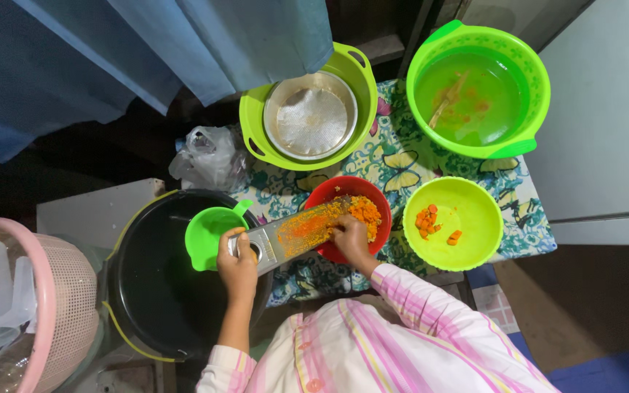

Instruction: The person grates carrot pieces on a metal box grater held over a red bowl, repeatedly rubbing carrot chunks against the grating surface so shreds fall into the bowl. Grated carrot accumulates in the red bowl while whole carrot pieces sit in a nearby yellow bowl.

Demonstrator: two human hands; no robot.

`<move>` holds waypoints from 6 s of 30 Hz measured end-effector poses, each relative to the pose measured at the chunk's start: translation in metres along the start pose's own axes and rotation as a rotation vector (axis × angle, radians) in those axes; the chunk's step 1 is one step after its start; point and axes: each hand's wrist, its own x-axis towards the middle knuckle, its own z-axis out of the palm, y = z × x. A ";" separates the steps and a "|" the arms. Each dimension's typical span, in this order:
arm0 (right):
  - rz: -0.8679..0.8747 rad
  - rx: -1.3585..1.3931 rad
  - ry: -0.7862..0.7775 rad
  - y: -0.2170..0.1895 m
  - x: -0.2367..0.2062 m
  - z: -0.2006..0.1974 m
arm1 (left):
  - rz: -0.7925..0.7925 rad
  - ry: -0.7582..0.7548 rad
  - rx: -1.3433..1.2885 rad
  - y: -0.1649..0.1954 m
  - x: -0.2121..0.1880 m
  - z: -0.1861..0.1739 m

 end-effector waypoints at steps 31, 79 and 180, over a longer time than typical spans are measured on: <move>-0.251 0.067 -0.133 -0.013 -0.013 0.013 | -0.068 0.015 0.016 0.003 -0.003 -0.008; -0.138 0.015 -0.047 -0.021 -0.015 0.017 | -0.053 0.016 0.026 0.000 -0.006 -0.008; -0.608 0.072 -0.325 -0.063 -0.018 0.004 | -0.045 0.018 0.038 -0.002 -0.003 -0.011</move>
